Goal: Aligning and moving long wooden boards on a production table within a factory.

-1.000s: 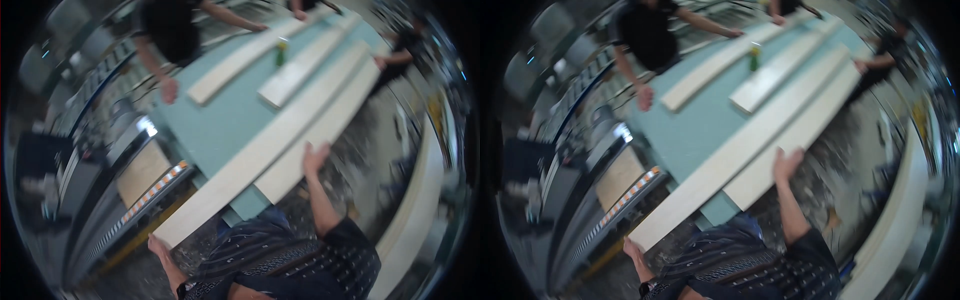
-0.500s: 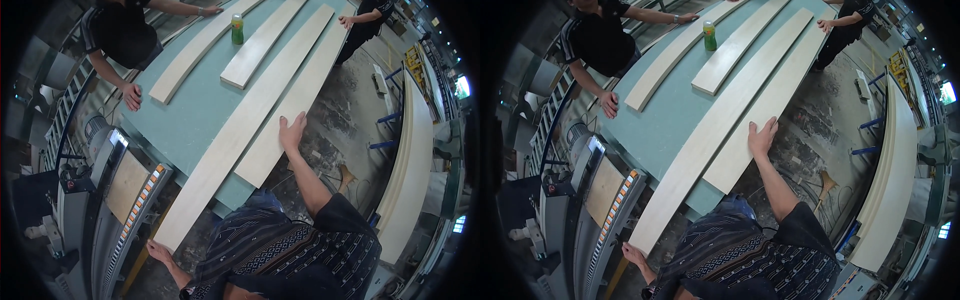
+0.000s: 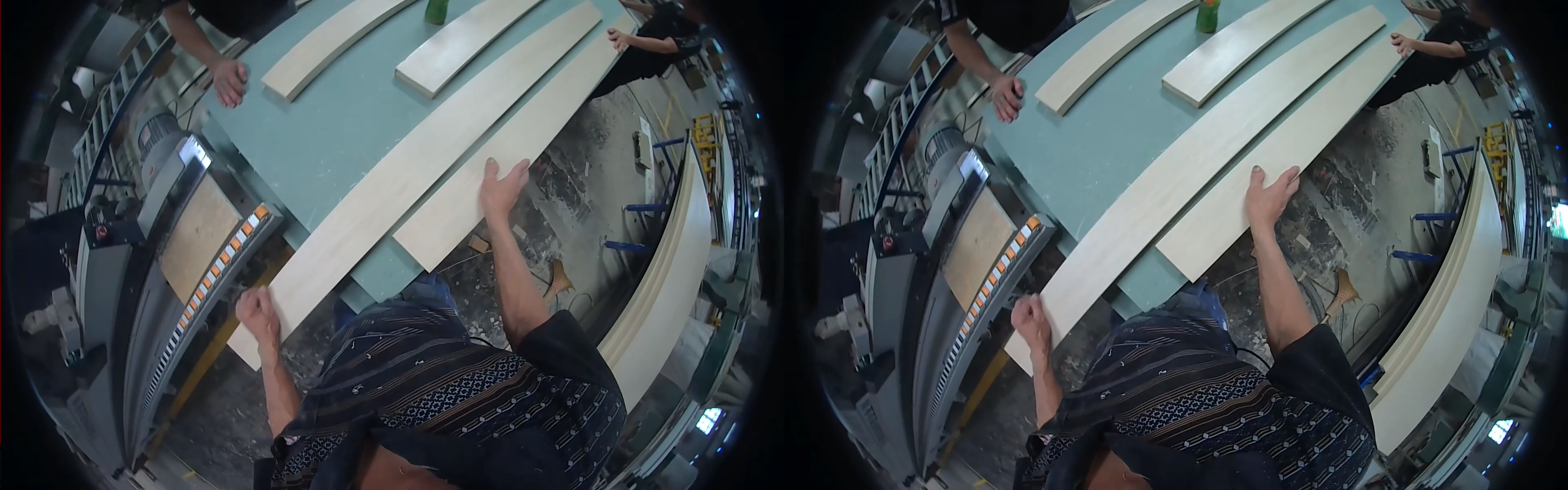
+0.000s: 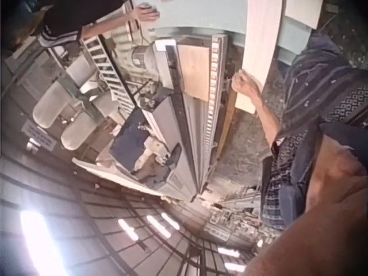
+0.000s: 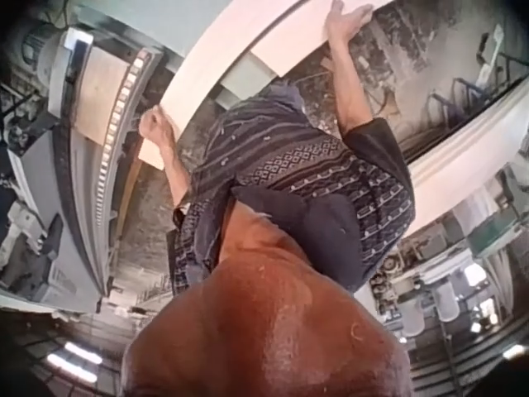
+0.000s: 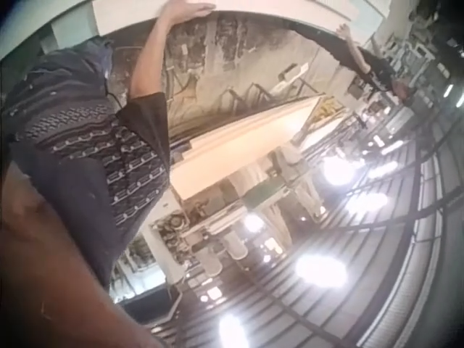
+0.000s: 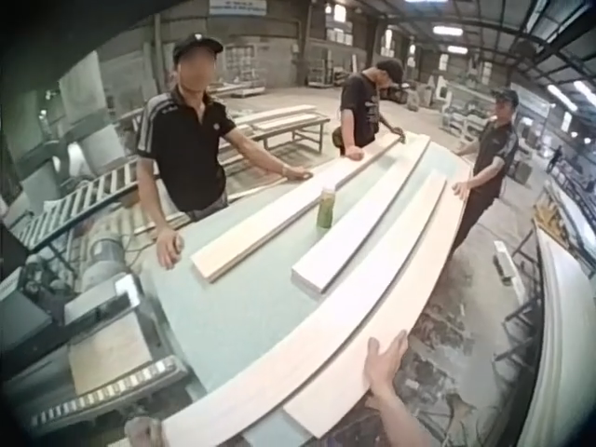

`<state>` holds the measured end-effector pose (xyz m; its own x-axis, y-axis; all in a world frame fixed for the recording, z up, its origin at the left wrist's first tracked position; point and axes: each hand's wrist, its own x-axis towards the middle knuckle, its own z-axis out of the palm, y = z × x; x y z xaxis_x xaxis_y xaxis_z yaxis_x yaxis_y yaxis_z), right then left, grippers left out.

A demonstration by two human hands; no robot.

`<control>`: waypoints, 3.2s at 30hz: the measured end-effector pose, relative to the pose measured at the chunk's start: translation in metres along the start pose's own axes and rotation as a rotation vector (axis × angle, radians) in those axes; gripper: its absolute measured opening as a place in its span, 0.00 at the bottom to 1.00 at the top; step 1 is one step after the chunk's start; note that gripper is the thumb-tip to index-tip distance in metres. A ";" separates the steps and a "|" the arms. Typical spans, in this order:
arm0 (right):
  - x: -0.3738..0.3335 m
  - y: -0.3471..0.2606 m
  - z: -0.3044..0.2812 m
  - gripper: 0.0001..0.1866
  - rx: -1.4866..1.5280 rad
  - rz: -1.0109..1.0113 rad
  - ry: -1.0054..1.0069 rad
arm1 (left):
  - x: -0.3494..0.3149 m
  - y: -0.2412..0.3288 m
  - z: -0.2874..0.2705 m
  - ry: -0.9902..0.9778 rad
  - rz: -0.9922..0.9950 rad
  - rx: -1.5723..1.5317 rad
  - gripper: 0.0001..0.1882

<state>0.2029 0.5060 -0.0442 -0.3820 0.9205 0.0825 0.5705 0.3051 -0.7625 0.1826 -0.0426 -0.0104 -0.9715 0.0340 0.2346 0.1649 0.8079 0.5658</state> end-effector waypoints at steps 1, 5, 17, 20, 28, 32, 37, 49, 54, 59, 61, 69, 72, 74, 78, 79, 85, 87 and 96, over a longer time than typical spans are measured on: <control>-0.001 -0.001 -0.001 0.51 -0.010 0.002 -0.006 | 0.006 0.011 0.008 -0.024 0.011 -0.032 0.11; -0.002 -0.007 -0.003 0.51 0.018 0.015 -0.025 | 0.020 0.044 0.024 -0.089 -0.055 -0.049 0.12; 0.001 0.001 0.002 0.51 -0.004 -0.023 0.020 | 0.020 0.046 0.028 -0.115 -0.305 -0.130 0.16; 0.001 0.002 0.002 0.51 -0.003 0.000 0.016 | 0.019 0.046 0.028 -0.107 -0.308 -0.102 0.16; 0.001 0.008 0.006 0.49 0.004 -0.021 0.075 | 0.020 0.044 0.032 -0.137 -0.335 0.044 0.18; 0.002 0.014 0.007 0.45 0.081 0.001 0.094 | 0.020 0.041 0.033 -0.157 -0.300 0.064 0.18; -0.003 0.010 -0.004 0.44 0.231 0.206 0.052 | 0.021 0.045 0.033 -0.161 -0.315 0.060 0.19; -0.006 0.008 -0.004 0.39 0.290 0.189 0.101 | 0.018 0.032 0.034 -0.155 -0.208 0.041 0.23; -0.003 0.013 0.001 0.38 0.197 0.141 0.195 | 0.022 0.048 0.032 -0.179 -0.312 0.102 0.23; -0.003 0.017 0.003 0.39 0.234 0.148 0.157 | 0.019 0.077 0.015 -0.223 -0.327 0.125 0.28; -0.002 0.018 0.004 0.39 0.237 0.161 0.152 | 0.019 0.085 0.012 -0.225 -0.329 0.107 0.28; -0.004 0.015 0.003 0.39 0.232 0.150 0.168 | 0.016 0.074 0.013 -0.187 -0.330 -0.059 0.23; -0.004 0.013 0.001 0.40 0.221 0.165 0.155 | 0.014 0.060 0.017 -0.147 -0.230 -0.078 0.21; -0.002 0.014 0.000 0.40 0.229 0.128 0.157 | 0.013 0.050 0.024 -0.146 -0.257 -0.245 0.20; -0.001 0.018 0.000 0.42 0.248 0.153 0.091 | 0.019 0.029 0.030 -0.155 -0.266 -0.125 0.15; -0.001 0.018 -0.002 0.42 0.209 0.130 0.076 | 0.017 0.027 0.031 -0.136 -0.235 -0.151 0.15; 0.037 -0.002 -0.024 0.24 -0.071 -0.305 0.317 | 0.017 0.030 0.030 -0.103 -0.247 -0.077 0.18; 0.066 -0.019 -0.024 0.12 0.145 -0.125 0.063 | 0.018 0.031 0.031 -0.095 -0.278 -0.054 0.18; 0.132 -0.055 0.000 0.08 0.381 0.386 -0.330 | 0.017 0.031 0.034 -0.096 -0.327 -0.005 0.19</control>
<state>0.1209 0.6102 0.0086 -0.4393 0.8046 -0.3995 0.4359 -0.1979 -0.8780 0.1651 0.0030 -0.0162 -0.9846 -0.1714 -0.0355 -0.1578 0.7820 0.6030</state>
